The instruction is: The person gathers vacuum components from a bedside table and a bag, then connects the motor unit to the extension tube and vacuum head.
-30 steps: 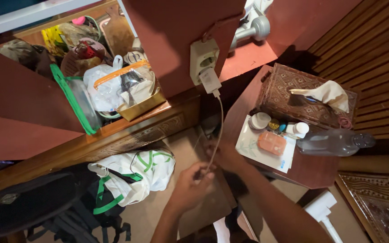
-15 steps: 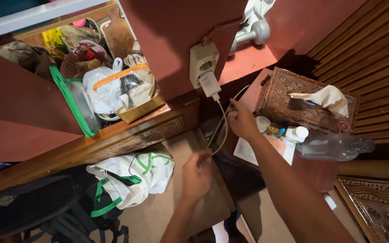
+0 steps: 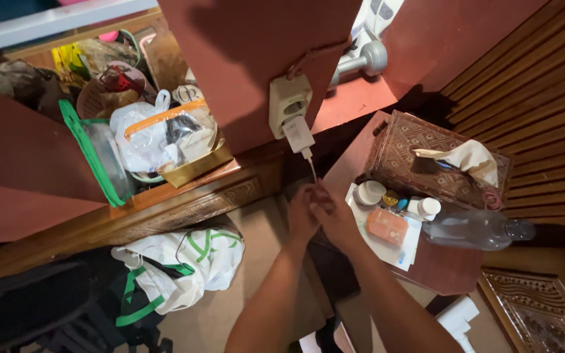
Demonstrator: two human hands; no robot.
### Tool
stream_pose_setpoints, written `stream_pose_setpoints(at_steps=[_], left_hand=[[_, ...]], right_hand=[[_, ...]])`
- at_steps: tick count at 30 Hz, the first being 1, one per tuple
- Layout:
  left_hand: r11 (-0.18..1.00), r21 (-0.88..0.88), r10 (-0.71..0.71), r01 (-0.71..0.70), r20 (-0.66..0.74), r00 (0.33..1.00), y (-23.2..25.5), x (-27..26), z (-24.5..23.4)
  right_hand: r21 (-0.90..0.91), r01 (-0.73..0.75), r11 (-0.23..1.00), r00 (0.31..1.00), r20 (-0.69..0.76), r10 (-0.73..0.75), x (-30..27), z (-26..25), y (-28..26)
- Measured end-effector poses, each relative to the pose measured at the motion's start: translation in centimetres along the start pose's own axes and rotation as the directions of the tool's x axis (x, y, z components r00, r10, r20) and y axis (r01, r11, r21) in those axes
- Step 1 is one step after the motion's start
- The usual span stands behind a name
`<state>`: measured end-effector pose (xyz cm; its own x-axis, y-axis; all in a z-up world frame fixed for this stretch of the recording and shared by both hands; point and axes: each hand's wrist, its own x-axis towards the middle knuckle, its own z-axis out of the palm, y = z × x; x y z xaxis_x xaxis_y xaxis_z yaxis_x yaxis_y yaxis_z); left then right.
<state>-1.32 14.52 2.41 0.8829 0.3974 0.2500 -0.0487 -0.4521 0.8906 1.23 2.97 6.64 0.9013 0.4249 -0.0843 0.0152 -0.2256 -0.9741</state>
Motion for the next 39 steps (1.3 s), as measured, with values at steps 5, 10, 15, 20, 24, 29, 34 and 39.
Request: stream_pose_setpoints(at_steps=[5,10,15,20,24,29,34,39], left_hand=[[0.973,-0.078,-0.226,0.219,-0.102,0.969,-1.1,0.8,0.8],[0.993,0.029,-0.101,0.111,-0.234,0.967,-0.9,-1.1,-1.2],[0.894,-0.106,-0.446,0.435,-0.126,0.886,2.7,-4.9,-5.1],[0.922,0.006,-0.374,0.386,-0.239,0.896,1.1,-11.9,-8.7],[0.885,0.069,-0.412,0.46,-0.344,0.844,-2.5,-18.0,-12.4],[0.8,0.082,-0.493,0.594,-0.474,0.73,-6.6,-23.8,-19.5],[0.612,0.094,-0.644,0.786,-0.518,0.563,-11.5,-26.7,-27.9],[0.639,0.225,-0.506,0.736,-0.597,0.622,-18.1,-27.3,-34.0]], right_hand=[[0.141,-0.049,0.989,0.999,0.01,0.048,1.5,0.8,-1.3],[0.219,0.127,0.967,0.987,-0.127,-0.1,-0.3,1.9,1.1],[-0.091,0.036,0.995,0.979,-0.195,-0.053,-3.3,4.1,2.5],[-0.304,0.298,0.905,0.953,0.151,-0.263,-6.9,6.5,2.2],[-0.255,0.154,0.955,0.94,0.335,-0.062,-9.8,9.3,1.9],[-0.277,0.197,0.94,0.867,0.497,-0.035,-11.5,13.8,2.5],[-0.353,0.218,0.91,0.83,0.557,0.017,-10.9,19.8,3.7],[-0.421,0.228,0.878,0.803,0.591,0.075,-8.6,27.8,5.1]])
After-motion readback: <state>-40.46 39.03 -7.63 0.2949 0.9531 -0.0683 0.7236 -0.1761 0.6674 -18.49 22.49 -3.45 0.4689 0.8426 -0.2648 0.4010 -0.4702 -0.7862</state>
